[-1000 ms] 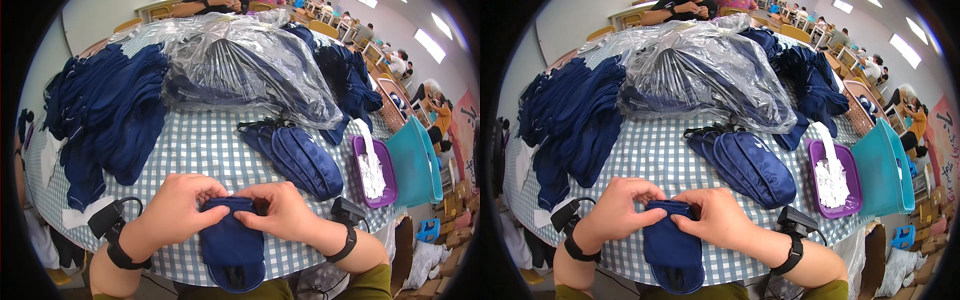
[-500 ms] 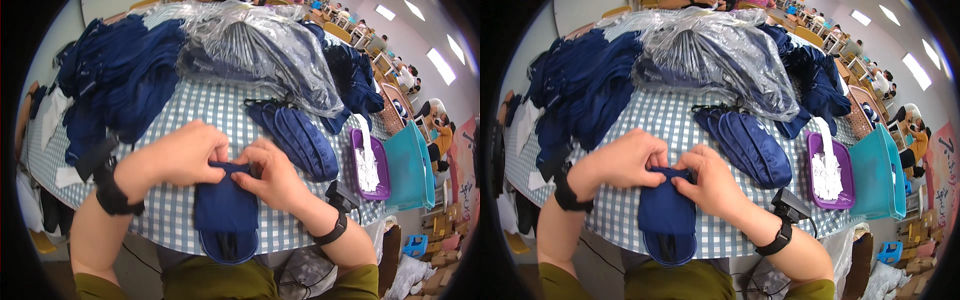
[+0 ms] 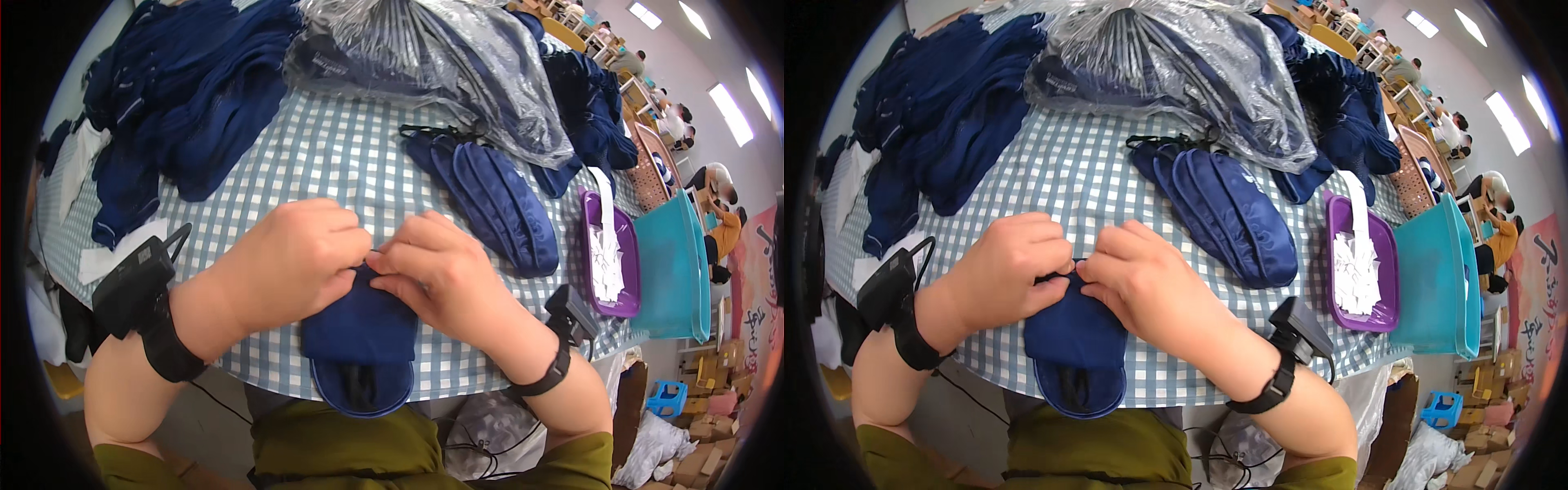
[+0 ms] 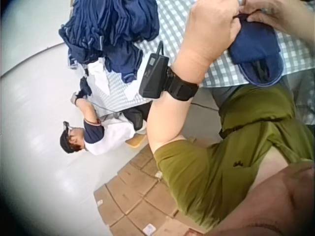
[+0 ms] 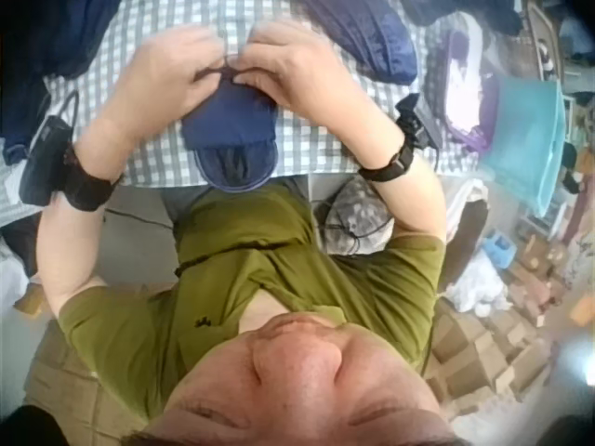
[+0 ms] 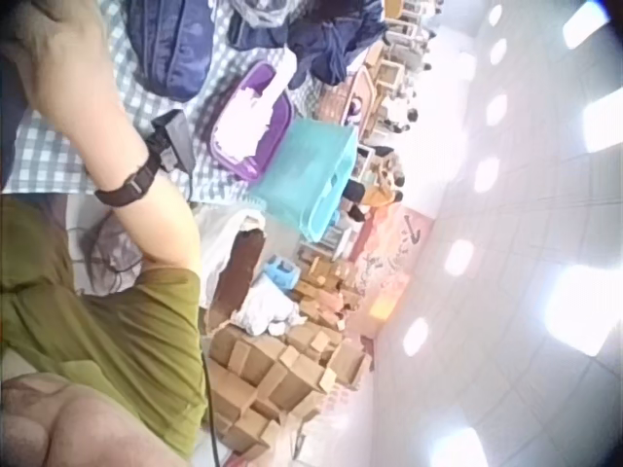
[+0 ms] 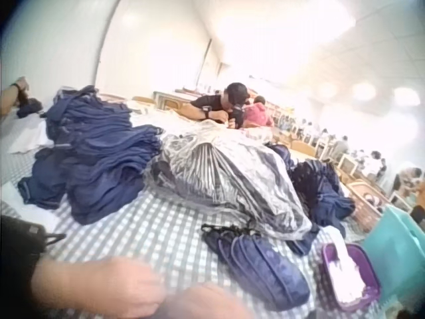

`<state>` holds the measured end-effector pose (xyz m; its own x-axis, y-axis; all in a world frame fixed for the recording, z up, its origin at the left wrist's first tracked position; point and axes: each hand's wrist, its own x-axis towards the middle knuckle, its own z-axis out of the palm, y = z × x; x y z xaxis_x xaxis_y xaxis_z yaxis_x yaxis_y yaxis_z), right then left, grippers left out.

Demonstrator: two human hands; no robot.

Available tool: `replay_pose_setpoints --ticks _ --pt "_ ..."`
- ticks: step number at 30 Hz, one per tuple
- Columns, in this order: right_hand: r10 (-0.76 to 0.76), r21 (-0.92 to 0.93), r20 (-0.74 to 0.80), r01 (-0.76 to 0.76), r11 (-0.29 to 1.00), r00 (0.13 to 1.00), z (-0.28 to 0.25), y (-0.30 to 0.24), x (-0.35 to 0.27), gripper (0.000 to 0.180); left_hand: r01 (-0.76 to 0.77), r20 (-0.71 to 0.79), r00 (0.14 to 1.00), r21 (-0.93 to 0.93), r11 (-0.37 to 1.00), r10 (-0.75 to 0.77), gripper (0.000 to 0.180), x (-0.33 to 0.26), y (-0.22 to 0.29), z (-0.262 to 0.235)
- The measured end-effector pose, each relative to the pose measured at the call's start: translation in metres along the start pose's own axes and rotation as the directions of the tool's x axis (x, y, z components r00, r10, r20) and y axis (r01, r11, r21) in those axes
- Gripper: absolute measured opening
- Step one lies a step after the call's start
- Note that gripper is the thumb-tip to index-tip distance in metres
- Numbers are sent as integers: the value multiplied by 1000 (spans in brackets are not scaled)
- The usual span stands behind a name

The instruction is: Folding blue fabric face masks and bundling them with a paper strip.

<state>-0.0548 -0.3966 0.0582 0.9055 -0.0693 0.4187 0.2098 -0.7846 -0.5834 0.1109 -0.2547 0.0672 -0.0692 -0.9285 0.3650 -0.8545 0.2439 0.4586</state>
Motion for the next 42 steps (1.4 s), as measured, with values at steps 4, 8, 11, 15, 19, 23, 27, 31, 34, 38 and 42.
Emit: replay_pose_setpoints --ticks 4,8,11,15,19,23,27,31,34,38,42 --pt "-79 -189 46 86 978 996 2 -10 -9 23 -98 -35 994 199 975 107 13 -12 11 4" --pt "-101 -242 51 111 964 994 4 -15 -15 29 -138 -51 985 329 934 164 12 -30 18 10" --pt "-98 -265 73 114 957 992 5 -18 -17 32 -34 -163 982 355 934 97 16 -35 31 11" --pt "-91 -269 84 111 957 992 7 -16 -19 34 16 91 995 253 967 -40 18 -6 28 -23" --pt "-109 -277 100 133 952 989 9 -18 -22 36 394 593 735 23 919 -330 23 53 -2 -45" --pt "-103 -320 96 129 939 990 10 -21 -23 38 376 751 575 110 920 -325 33 78 -11 -42" --pt "-96 -322 95 122 939 991 12 -20 -21 39 370 817 473 156 916 -330 36 89 -18 -43" --pt "-110 -327 97 136 935 989 10 -17 -21 39 351 847 425 172 921 -320 39 94 -21 -42" --pt "-107 -323 101 134 937 989 10 -17 -21 39 337 838 459 141 931 -294 37 89 -22 -39" --pt "-89 -280 70 105 954 994 8 -19 -17 34 343 752 623 -14 939 -216 33 73 -28 -36" --pt "87 -115 61 -80 990 994 -3 -20 -6 19 298 715 674 -30 954 -188 30 63 -30 -31"
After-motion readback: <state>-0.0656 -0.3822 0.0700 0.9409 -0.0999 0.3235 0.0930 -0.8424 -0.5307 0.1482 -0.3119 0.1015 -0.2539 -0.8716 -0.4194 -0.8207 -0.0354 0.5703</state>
